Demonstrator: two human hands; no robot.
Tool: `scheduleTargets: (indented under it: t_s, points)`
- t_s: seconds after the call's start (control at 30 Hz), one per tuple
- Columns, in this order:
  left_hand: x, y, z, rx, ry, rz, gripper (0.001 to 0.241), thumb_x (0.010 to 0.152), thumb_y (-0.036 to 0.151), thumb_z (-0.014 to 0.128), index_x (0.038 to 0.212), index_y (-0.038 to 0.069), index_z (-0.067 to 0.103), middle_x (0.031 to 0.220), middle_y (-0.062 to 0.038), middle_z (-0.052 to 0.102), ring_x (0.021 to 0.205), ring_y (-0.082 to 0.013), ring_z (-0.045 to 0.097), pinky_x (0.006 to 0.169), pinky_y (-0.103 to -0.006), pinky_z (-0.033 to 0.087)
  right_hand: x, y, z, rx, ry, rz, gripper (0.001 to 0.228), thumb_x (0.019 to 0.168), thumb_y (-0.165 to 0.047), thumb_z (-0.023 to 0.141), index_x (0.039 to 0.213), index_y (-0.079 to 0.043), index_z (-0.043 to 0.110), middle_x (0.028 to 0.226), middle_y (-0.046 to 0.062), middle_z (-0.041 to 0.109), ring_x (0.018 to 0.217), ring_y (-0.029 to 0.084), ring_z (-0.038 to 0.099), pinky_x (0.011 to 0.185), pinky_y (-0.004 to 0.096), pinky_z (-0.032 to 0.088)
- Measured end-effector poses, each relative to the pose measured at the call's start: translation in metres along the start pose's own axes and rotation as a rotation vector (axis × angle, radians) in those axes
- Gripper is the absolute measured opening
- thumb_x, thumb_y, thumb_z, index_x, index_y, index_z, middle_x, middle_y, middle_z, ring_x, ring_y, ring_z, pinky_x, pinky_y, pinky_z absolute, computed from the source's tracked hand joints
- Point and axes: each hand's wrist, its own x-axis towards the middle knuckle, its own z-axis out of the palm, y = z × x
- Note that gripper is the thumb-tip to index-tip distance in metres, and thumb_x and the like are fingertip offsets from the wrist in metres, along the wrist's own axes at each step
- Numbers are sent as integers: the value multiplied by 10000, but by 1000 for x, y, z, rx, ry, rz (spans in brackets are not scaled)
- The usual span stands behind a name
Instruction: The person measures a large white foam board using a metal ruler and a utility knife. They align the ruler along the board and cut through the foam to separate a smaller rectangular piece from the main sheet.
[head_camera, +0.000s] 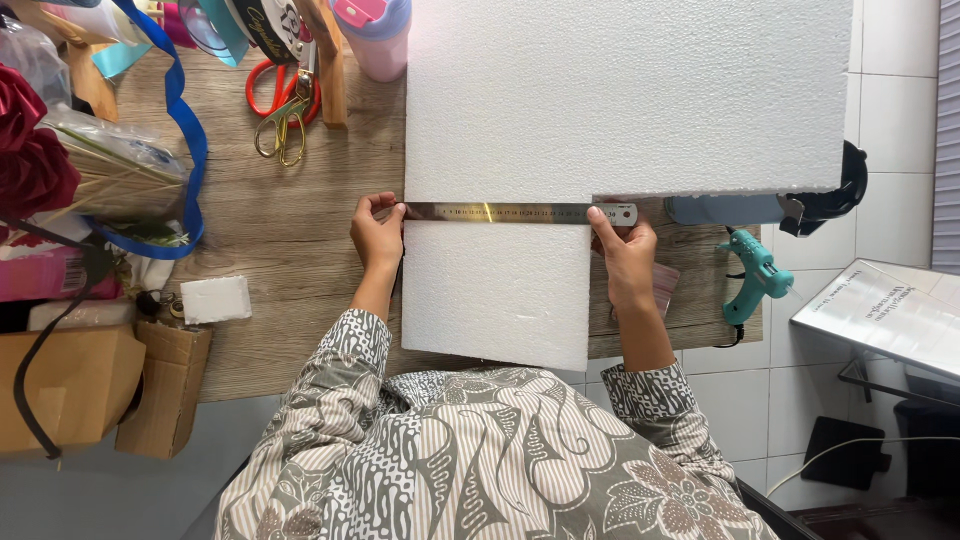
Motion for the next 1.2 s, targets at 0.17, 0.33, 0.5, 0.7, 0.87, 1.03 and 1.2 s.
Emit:
scheduleTargets:
  t_s: [0.17, 0.33, 0.5, 0.7, 0.87, 1.03, 1.2]
  points:
    - [2, 0, 2, 49, -17, 2, 225, 831, 67, 733, 1037, 116, 656, 1002, -79, 707, 881, -237, 720, 686, -276, 623, -16, -28, 12, -77, 1, 10, 215, 875, -222, 806, 930, -105, 634, 764, -13, 649, 681, 54, 614, 618, 253, 556]
    - [-2, 2, 2, 95, -3, 36, 198, 834, 81, 738, 1012, 117, 659, 970, -71, 709, 869, -228, 722, 673, -291, 619, -18, -20, 6, -122, 26, -58, 193, 867, -185, 811, 933, -100, 651, 761, 0, 650, 694, 58, 615, 611, 238, 543]
    - [-19, 19, -1, 128, -1, 193, 160, 859, 77, 709, 1006, 108, 656, 940, -78, 711, 867, -200, 716, 709, -293, 578, -45, -42, -19, -189, -73, 28, 190, 833, -109, 805, 985, -63, 700, 761, 7, 657, 659, 36, 622, 603, 168, 544]
    - [-60, 96, 11, -23, -290, 361, 260, 858, -71, 641, 1089, 49, 638, 1073, -143, 682, 1080, -288, 648, 886, -375, 571, -102, -83, -56, -254, -240, 167, 294, 804, -13, 762, 1092, 5, 709, 838, 66, 660, 752, 105, 625, 692, 264, 567]
    - [-69, 116, 46, 24, -566, 517, 288, 869, -15, 666, 1116, 128, 628, 1166, -74, 655, 1178, -274, 572, 945, -420, 529, -149, -56, -82, -238, -246, 214, 267, 811, 55, 673, 1075, 18, 689, 756, 90, 625, 707, 146, 602, 651, 307, 543]
    - [-88, 115, 70, 44, -765, 654, 339, 865, 40, 691, 1157, 190, 605, 1241, -27, 646, 1194, -242, 564, 958, -388, 518, -198, -29, -85, -214, -227, 279, 190, 805, 15, 728, 974, 16, 643, 730, 99, 635, 675, 151, 597, 634, 301, 505]
    - [-110, 121, 70, 23, -909, 727, 369, 921, -24, 620, 1244, 129, 531, 1368, -96, 549, 1339, -272, 460, 1078, -393, 457, -233, -16, -76, -143, -144, 249, 140, 819, -10, 757, 875, 34, 637, 667, 92, 622, 616, 111, 561, 567, 249, 453]
